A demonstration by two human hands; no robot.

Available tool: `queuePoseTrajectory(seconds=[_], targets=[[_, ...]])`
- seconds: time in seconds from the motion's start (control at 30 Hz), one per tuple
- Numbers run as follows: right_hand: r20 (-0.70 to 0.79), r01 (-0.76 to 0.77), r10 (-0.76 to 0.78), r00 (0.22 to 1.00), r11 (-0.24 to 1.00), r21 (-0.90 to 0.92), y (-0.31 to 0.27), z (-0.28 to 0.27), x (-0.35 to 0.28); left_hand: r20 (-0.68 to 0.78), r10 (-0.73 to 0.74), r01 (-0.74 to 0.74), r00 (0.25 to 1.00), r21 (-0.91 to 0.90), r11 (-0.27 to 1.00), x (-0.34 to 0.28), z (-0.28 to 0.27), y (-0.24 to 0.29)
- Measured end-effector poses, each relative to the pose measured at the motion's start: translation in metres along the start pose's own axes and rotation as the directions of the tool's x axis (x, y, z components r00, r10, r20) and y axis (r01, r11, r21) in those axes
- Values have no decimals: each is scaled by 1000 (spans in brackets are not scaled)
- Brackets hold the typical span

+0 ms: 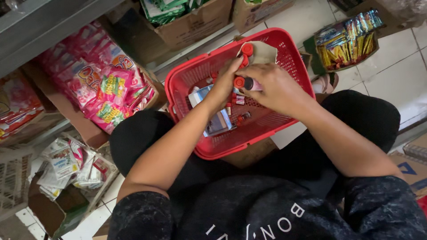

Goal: The person sits on the floor and sorts small bottles with red caps and small blue and white boxes into a red plastic basket.

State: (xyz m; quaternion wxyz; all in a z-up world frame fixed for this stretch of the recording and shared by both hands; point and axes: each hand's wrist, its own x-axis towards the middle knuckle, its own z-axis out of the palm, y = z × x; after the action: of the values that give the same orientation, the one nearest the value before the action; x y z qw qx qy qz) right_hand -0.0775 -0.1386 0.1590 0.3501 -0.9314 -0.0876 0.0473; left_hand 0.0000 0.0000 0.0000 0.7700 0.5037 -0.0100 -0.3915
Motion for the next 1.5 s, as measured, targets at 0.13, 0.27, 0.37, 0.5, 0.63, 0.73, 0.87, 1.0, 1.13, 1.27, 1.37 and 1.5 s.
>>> queuePoseTrajectory(seconds=[0.13, 0.27, 0.37, 0.5, 0.63, 0.73, 0.87, 1.0, 1.13, 1.27, 1.37, 1.5], targets=[[-12, 61, -61, 998, 998, -29, 4, -2, 2, -10, 56, -56, 998, -14, 998, 7, -5, -9], [-117, 86, -72, 991, 989, 122, 13, -8, -3, -8, 85, -85, 996, 54, 995, 12, -9, -16], [-311, -148, 187, 932, 978, 144, 24, -24, -6, -40, 55, -52, 998, 69, 996, 12, -7, -13], [-467, 51, -4, 884, 995, 87, 33, -46, -11, 7, 90, -90, 996, 79, 993, 6, -5, -7], [-277, -21, 72, 958, 983, 183, 36, -46, -10, -9, 67, -66, 998, 126, 990, 9, -3, -7], [-235, -79, 104, 967, 991, 112, 28, -46, -10, -36, 43, -37, 998, 147, 988, 8, -3, -5], [-267, -90, 71, 961, 994, -59, 30, -42, -10, -16, 52, -48, 999, 169, 984, 7, -2, -3], [-282, 42, -110, 953, 971, -236, 46, -31, -5, -31, -46, 50, 998, 160, 986, 7, 0, -2], [-254, 4, -86, 963, 951, -309, 53, -22, -1, -8, 31, -28, 1000, 211, 977, 10, -1, -6], [-282, 47, -145, 948, 944, -327, 58, -19, 1, 5, 112, -111, 994, 207, 972, 13, -8, -17], [-371, 64, -132, 919, 980, -190, 64, -21, 1, -19, 114, -110, 993, 146, 983, 20, -13, -20], [-512, -72, 61, 857, 997, -1, 87, -24, 5, -114, 148, -140, 982, 72, 988, 26, -20, -13]])
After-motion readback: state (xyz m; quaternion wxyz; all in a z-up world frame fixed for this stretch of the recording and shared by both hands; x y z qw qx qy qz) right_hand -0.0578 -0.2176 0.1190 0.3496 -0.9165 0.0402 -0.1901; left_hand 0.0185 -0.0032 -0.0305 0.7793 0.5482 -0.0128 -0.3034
